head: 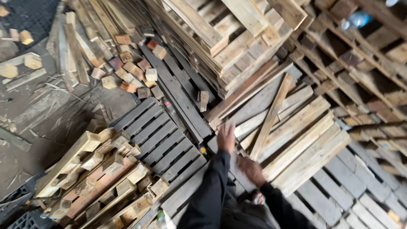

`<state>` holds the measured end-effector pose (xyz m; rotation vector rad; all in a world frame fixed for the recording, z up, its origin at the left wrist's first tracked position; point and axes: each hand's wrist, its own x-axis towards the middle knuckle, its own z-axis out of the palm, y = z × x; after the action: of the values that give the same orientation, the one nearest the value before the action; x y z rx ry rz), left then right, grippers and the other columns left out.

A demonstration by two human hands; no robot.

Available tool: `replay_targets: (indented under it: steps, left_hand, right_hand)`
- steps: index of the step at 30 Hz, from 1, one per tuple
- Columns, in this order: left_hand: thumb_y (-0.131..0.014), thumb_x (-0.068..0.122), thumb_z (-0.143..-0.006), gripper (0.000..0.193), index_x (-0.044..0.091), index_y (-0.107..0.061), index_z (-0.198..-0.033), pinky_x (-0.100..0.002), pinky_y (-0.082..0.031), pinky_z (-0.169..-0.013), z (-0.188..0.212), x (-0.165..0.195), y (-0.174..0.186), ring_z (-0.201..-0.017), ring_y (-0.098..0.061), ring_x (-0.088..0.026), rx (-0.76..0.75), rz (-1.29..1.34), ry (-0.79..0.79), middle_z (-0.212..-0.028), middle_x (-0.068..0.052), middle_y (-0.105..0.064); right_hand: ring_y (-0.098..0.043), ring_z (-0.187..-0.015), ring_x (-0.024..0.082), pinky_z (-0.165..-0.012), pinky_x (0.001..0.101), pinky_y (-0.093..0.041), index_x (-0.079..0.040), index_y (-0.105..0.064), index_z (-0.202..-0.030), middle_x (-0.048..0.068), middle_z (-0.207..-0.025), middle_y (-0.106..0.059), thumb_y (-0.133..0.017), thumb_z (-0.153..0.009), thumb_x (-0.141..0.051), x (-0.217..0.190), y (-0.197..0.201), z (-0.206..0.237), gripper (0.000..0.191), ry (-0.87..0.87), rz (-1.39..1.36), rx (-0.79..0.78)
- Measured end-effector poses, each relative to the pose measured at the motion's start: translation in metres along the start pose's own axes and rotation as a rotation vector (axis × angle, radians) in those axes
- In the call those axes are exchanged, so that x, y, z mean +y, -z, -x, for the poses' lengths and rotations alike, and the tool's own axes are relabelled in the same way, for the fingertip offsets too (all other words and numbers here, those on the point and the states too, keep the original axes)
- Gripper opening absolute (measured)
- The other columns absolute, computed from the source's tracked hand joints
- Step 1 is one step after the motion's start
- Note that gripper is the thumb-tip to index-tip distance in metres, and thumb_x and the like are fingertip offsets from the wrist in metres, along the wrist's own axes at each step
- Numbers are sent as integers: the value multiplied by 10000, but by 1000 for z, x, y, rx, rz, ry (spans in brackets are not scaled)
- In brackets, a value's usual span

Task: The person repairs wooden pallets, hammering nails into loose planks to fasten them onto pallet frames. They pull out bent nails, reposition boards, pick up planks from the ground, and set the finished pallet aside before starting on another one.

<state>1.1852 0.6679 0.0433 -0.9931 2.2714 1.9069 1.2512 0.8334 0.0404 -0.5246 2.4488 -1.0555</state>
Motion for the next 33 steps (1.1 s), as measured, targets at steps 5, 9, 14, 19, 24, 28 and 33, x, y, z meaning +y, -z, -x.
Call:
replay_targets:
  steps: [5, 9, 14, 19, 24, 28, 33]
  left_hand:
    - [-543, 612, -972, 775, 136, -373, -1560, -514, -321, -1197, 189, -178, 12, -1489, -364, -384, -663, -801, 447, -1642, -167, -324]
    - [-602, 567, -910, 799, 249, -351, -1599, -540, -354, -1183, 231, -242, -4, -1524, -332, -395, -924, -991, 509, -1713, -137, -225]
    - [-650, 551, -908, 916, 280, -183, -1647, -516, -310, -1212, 222, -289, -36, -1495, -264, -460, -1007, -1031, 588, -1691, -189, -100]
    - [-619, 505, -967, 644, 162, -507, -1500, -430, -448, -1130, 248, -314, -48, -1372, -515, -404, -838, -889, 186, -1550, -251, -458]
    - [-669, 393, -951, 620, 85, -518, -1468, -446, -436, -1088, 239, -293, -64, -1337, -503, -381, -486, -410, 340, -1486, -185, -528]
    - [-645, 360, -958, 563, 82, -562, -1441, -427, -572, -991, 233, -229, -70, -1229, -680, -317, -214, -68, 151, -1335, -171, -663]
    - [-581, 309, -1043, 500, 110, -512, -1496, -425, -489, -1046, 224, -142, -36, -1297, -588, -321, -126, 129, -46, -1472, -148, -556]
  right_hand:
    - [-733, -851, 269, -732, 399, -587, -115, -697, -1205, 97, -1047, -748, -626, -972, -247, 72, -71, 167, 277, -915, -290, -385]
    - [-726, -843, 249, -712, 376, -580, -102, -677, -1243, 91, -1038, -747, -619, -982, -243, 132, -69, 187, 302, -1022, -456, -202]
    - [-717, -834, 224, -688, 349, -572, -86, -652, -1290, 84, -1028, -745, -609, -994, -237, 205, -68, 147, 335, -1000, -580, 13]
    - [-709, -825, 199, -664, 321, -563, -70, -627, -1338, 77, -1017, -743, -600, -1006, -230, 244, -41, 147, 370, -867, -847, 101]
    - [-727, -869, 179, -709, 293, -573, -66, -593, -1377, 91, -1058, -742, -569, -1011, -231, 241, -5, 166, 402, -742, -908, 20]
    - [-715, -900, 171, -726, 305, -568, -38, -608, -1390, 110, -1055, -750, -547, -1050, -254, 214, 3, 150, 407, -542, -501, -221]
    - [-713, -918, 175, -793, 310, -582, 0, -637, -1353, 118, -1054, -750, -575, -1051, -224, 130, 1, 77, 380, -234, -535, -313]
